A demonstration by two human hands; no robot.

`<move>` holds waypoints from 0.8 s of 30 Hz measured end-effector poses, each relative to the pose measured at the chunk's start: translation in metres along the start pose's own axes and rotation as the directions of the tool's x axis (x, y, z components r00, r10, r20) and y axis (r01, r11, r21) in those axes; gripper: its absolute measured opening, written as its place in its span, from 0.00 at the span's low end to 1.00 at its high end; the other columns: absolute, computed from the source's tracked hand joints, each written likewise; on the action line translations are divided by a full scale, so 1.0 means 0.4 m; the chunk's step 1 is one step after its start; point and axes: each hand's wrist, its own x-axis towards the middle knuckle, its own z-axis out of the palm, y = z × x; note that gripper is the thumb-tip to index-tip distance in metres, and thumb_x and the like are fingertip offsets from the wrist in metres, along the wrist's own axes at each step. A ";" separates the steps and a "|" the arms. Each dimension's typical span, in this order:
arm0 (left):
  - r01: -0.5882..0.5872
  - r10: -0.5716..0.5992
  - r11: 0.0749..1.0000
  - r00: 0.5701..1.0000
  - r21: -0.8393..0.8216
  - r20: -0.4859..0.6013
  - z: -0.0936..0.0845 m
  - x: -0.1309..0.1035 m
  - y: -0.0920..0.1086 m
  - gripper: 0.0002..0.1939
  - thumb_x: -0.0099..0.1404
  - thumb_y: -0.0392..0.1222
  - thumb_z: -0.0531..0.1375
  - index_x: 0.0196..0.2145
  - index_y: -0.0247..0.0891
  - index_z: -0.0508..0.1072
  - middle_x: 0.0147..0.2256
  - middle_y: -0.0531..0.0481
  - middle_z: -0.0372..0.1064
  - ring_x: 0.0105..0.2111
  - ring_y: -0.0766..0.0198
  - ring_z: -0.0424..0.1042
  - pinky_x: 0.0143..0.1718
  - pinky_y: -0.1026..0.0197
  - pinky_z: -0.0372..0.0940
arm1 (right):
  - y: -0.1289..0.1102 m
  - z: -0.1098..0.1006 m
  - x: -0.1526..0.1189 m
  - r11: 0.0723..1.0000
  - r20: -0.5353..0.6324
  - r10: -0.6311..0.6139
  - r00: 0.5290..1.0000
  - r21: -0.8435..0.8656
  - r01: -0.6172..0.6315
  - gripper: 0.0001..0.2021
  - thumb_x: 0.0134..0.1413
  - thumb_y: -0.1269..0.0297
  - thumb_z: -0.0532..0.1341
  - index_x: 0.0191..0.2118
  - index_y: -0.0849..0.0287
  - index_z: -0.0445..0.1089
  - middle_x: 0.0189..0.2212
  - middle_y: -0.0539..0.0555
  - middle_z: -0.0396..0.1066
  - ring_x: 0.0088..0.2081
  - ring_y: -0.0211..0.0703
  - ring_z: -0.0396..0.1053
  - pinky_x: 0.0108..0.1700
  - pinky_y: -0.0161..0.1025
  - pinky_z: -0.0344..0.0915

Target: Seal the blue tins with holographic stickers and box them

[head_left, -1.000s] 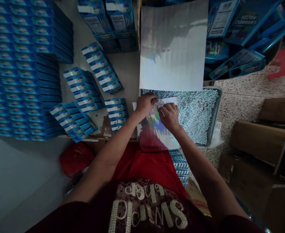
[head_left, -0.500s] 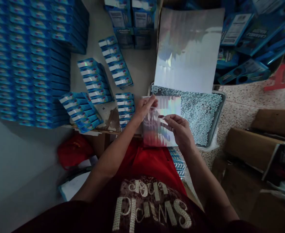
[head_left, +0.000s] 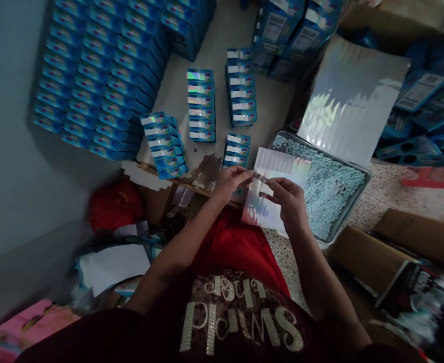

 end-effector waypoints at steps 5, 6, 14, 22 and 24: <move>-0.223 0.258 0.954 0.952 0.201 -0.168 -0.100 -0.070 0.037 0.18 0.62 0.56 0.71 0.31 0.37 0.80 0.27 0.51 0.77 0.28 0.65 0.74 0.32 0.63 0.66 | -0.006 0.121 -0.011 0.994 0.046 0.075 0.996 -0.087 -0.071 0.20 0.33 0.51 0.81 0.29 0.58 0.79 0.25 0.48 0.73 0.24 0.34 0.66 0.27 0.36 0.71; -0.249 0.308 0.930 0.930 0.269 -0.203 -0.135 -0.094 0.053 0.16 0.63 0.54 0.70 0.30 0.38 0.81 0.27 0.51 0.77 0.28 0.65 0.73 0.32 0.63 0.66 | -0.007 0.164 -0.015 0.991 0.068 0.082 0.994 -0.112 -0.074 0.20 0.32 0.51 0.81 0.28 0.58 0.79 0.24 0.49 0.74 0.24 0.35 0.67 0.26 0.35 0.69; -0.159 0.458 0.842 0.715 0.515 -0.528 -0.467 -0.207 0.105 0.08 0.64 0.45 0.70 0.29 0.40 0.83 0.30 0.51 0.79 0.32 0.61 0.75 0.37 0.61 0.66 | 0.079 0.543 0.027 0.802 0.282 -0.206 0.937 -0.499 0.327 0.17 0.50 0.47 0.70 0.30 0.57 0.81 0.26 0.52 0.78 0.29 0.43 0.71 0.31 0.36 0.62; -0.156 0.547 0.762 0.674 0.628 -0.497 -0.602 -0.100 0.073 0.07 0.66 0.45 0.71 0.32 0.40 0.84 0.33 0.48 0.79 0.34 0.60 0.74 0.39 0.59 0.64 | 0.164 0.661 0.134 0.585 0.218 -0.354 0.909 -0.706 0.398 0.16 0.56 0.48 0.66 0.34 0.56 0.83 0.27 0.51 0.79 0.30 0.44 0.72 0.38 0.39 0.64; -0.161 0.540 0.770 0.680 0.617 -0.496 -0.605 -0.092 0.074 0.07 0.67 0.44 0.70 0.32 0.40 0.84 0.33 0.49 0.79 0.34 0.60 0.74 0.38 0.59 0.63 | 0.166 0.666 0.137 0.568 0.206 -0.370 0.906 -0.721 0.396 0.17 0.56 0.48 0.66 0.34 0.56 0.83 0.25 0.50 0.76 0.29 0.43 0.70 0.37 0.39 0.63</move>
